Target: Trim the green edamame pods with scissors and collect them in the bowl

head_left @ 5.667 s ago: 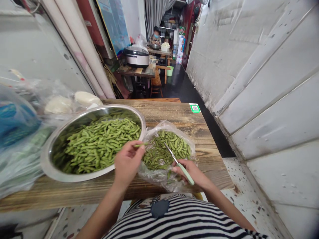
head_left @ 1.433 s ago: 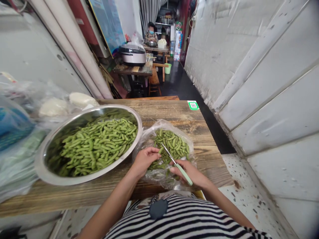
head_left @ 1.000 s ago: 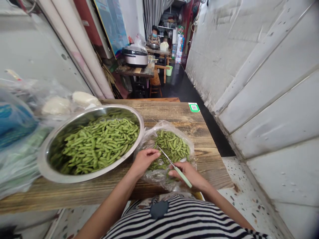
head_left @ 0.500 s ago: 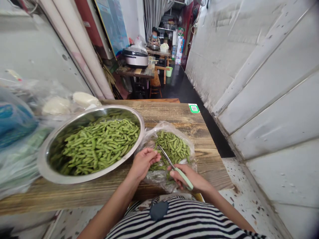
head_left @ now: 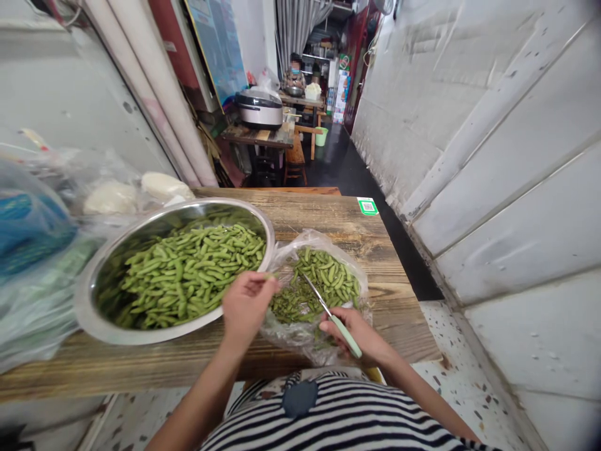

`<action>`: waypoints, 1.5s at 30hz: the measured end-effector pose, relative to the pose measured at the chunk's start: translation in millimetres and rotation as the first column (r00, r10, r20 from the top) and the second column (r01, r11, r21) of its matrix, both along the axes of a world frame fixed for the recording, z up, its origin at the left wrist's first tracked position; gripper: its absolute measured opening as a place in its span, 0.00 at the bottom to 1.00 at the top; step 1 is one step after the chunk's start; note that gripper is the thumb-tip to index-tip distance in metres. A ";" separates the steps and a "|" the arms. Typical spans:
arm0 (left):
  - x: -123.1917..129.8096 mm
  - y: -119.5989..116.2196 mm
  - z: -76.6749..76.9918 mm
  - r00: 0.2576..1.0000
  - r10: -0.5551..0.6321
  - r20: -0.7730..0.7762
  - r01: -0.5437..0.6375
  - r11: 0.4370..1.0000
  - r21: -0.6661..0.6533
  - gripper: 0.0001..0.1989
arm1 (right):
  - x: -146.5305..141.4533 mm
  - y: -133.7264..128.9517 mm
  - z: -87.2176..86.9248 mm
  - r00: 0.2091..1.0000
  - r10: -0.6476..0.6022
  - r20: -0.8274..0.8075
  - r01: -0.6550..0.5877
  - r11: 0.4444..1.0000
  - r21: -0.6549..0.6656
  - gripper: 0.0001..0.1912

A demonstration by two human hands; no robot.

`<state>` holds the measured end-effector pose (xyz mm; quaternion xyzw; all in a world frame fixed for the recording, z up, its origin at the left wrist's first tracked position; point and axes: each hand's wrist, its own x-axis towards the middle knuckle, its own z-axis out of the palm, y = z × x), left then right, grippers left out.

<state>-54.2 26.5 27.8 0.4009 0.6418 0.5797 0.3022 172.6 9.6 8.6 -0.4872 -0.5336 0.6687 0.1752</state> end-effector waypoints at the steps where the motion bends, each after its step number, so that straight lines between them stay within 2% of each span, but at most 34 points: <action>1: -10.1 1.2 6.5 0.968 0.141 -0.207 -0.124 0.988 0.092 0.11 | 1.6 1.3 -0.8 1.000 -0.006 0.010 0.006 1.000 0.002 0.23; 2: -19.2 2.6 12.5 0.890 0.251 -0.381 -0.191 0.963 0.189 0.12 | 3.1 2.2 -1.3 1.000 -0.009 0.019 0.009 1.000 0.005 0.23; 4: -29.4 4.7 20.1 0.711 0.343 -0.614 -0.175 0.932 0.318 0.18 | 5.5 3.1 -2.1 1.000 -0.013 0.018 0.013 1.000 0.010 0.23; 5: -29.1 5.4 20.5 0.651 0.347 -0.675 -0.130 0.927 0.351 0.20 | 6.3 3.0 -2.6 1.000 -0.021 0.009 0.020 1.000 0.013 0.23; 7: -18.0 6.8 13.9 0.607 0.249 -0.754 0.019 0.945 0.328 0.19 | 7.5 2.1 -3.9 0.999 -0.041 -0.013 0.041 0.999 0.013 0.22; 8: -8.9 8.3 7.5 0.602 0.144 -0.785 0.118 0.957 0.265 0.15 | 7.9 1.4 -4.7 0.999 -0.046 -0.021 0.046 0.999 0.011 0.22; 9: 1.0 10.9 -0.3 0.578 -0.023 -0.815 0.236 0.962 0.140 0.13 | 8.5 0.8 -5.5 0.999 -0.047 -0.027 0.047 0.999 0.009 0.22; 10: 10.6 14.7 -8.6 0.537 -0.185 -0.823 0.305 0.952 -0.015 0.12 | 9.1 0.2 -6.4 0.999 -0.043 -0.029 0.043 0.999 0.007 0.22; 12: 25.0 26.0 -24.4 0.453 -0.410 -0.791 0.293 0.907 -0.302 0.11 | 10.6 -0.8 -7.7 0.999 -0.030 -0.031 0.030 1.000 0.004 0.22; 14: 31.1 40.0 -36.5 0.419 -0.509 -0.752 0.209 0.860 -0.465 0.09 | 11.8 -1.3 -8.4 0.999 -0.025 -0.034 0.025 1.000 0.000 0.22; 17: 27.6 57.4 -46.7 0.455 -0.541 -0.707 0.171 0.832 -0.527 0.06 | 11.8 -1.2 -7.6 0.999 -0.029 -0.029 0.029 1.000 -0.006 0.22; 20: 19.2 62.9 -51.1 0.576 -0.557 -0.598 0.256 0.818 -0.515 0.05 | 9.7 -0.2 -5.3 0.999 -0.039 -0.006 0.039 0.999 -0.018 0.23; 24: 12.2 53.5 -53.2 0.756 -0.503 -0.419 0.385 0.859 -0.337 0.08 | 7.4 1.7 -3.8 0.998 -0.050 0.035 0.049 0.999 0.008 0.23; 28: 12.2 37.2 -47.3 0.845 -0.470 -0.256 0.429 0.880 -0.202 0.12 | 7.1 3.2 -3.4 0.998 0.020 0.068 -0.024 0.998 0.063 0.23; 31: 13.7 27.2 -37.4 0.867 -0.477 -0.145 0.446 0.872 -0.200 0.13 | 6.4 3.6 -0.9 0.995 0.068 0.076 -0.077 0.989 0.128 0.23; 35: 14.7 19.2 -27.1 0.855 -0.516 -0.054 0.491 0.838 -0.239 0.13 | 3.3 3.5 2.7 0.995 0.079 0.066 -0.088 0.985 0.150 0.24; 45: 13.5 11.1 -24.1 0.833 -0.510 0.212 0.551 0.796 -0.250 0.16 | -2.8 3.1 8.1 0.997 0.070 0.036 -0.073 0.990 0.120 0.24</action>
